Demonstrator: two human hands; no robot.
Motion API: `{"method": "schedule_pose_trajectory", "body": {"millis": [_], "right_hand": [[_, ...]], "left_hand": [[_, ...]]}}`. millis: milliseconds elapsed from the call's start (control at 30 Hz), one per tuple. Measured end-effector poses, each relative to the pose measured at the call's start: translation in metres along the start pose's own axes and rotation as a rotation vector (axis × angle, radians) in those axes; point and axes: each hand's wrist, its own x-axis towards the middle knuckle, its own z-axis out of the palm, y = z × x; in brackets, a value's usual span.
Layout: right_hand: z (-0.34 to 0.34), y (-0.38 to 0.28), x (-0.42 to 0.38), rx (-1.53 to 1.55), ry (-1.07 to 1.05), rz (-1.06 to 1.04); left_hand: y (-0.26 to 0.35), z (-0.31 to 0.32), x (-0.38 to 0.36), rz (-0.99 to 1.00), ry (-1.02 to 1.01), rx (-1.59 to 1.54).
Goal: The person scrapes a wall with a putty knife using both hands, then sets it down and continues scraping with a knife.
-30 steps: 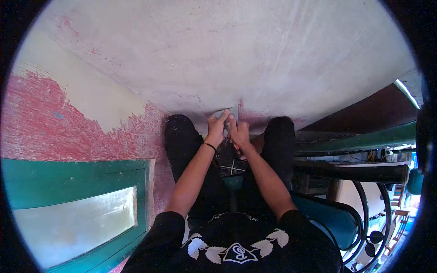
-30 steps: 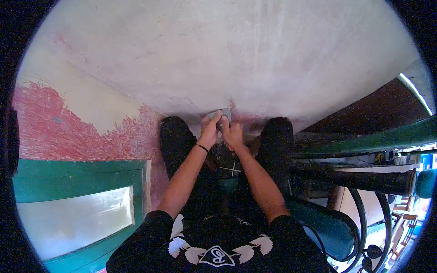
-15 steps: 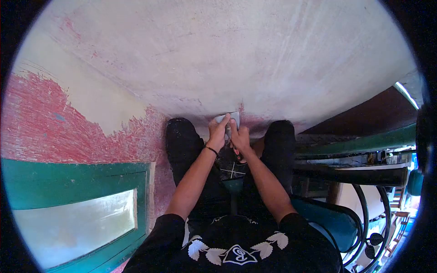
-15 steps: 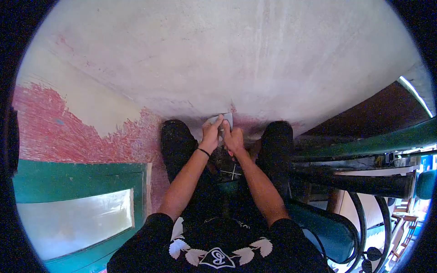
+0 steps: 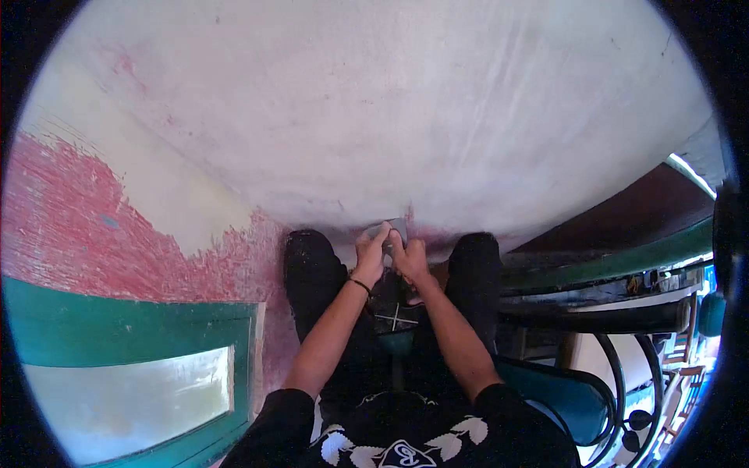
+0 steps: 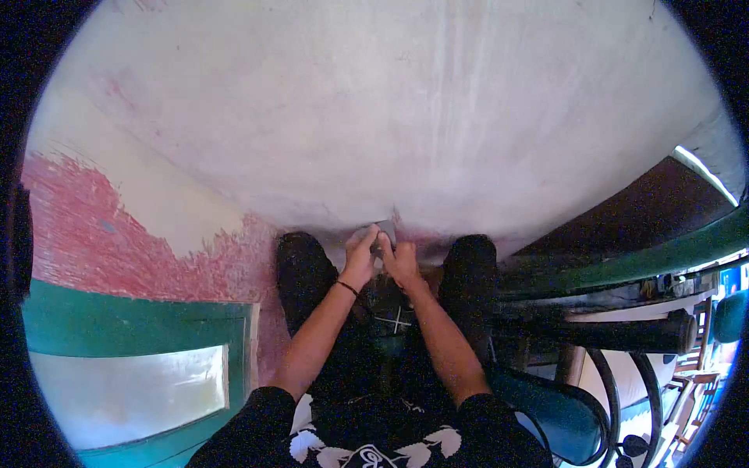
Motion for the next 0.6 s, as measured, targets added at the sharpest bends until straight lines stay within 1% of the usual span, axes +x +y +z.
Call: {"method": "schedule_pose_trajectory", "body": {"millis": [67,100,167,200,233,300,367,400,433,467,533,600], "right_hand": [[-0.005,-0.007,-0.002,0.054,-0.083,0.095],[-0.006,-0.009,-0.003,0.116,-0.130,0.176],[-0.013,-0.014,-0.005,0.128,-0.207,0.288],[-0.016,-0.016,-0.006,0.130,-0.245,0.344],[-0.011,-0.010,-0.006,0.092,-0.195,0.261],[-0.008,-0.006,-0.004,0.041,-0.153,0.177],[-0.009,-0.006,-0.007,0.014,-0.169,0.178],[-0.015,-0.015,-0.009,0.068,-0.228,0.297],[-0.024,-0.027,-0.007,0.121,-0.286,0.411],[-0.028,-0.034,-0.005,0.173,-0.342,0.523],[-0.024,-0.031,-0.001,0.108,-0.311,0.445],[-0.023,-0.030,0.003,0.086,-0.291,0.413]], "left_hand": [[0.008,-0.002,-0.010,-0.029,-0.003,0.003],[0.006,-0.002,-0.011,-0.010,-0.020,0.001],[-0.005,-0.012,-0.014,-0.065,-0.001,0.025],[-0.001,-0.006,-0.013,-0.079,0.002,0.032],[0.001,-0.002,-0.014,-0.049,0.014,0.021],[0.005,0.001,-0.014,0.001,0.043,0.007],[0.005,-0.003,-0.018,-0.045,0.014,0.073],[0.004,-0.004,-0.019,-0.064,-0.004,0.099],[-0.003,-0.007,-0.017,-0.085,0.020,0.106],[-0.008,-0.011,-0.015,-0.072,0.021,0.111],[-0.002,-0.008,-0.010,-0.036,0.016,0.124],[0.007,-0.001,-0.009,0.015,-0.032,0.088]]}}
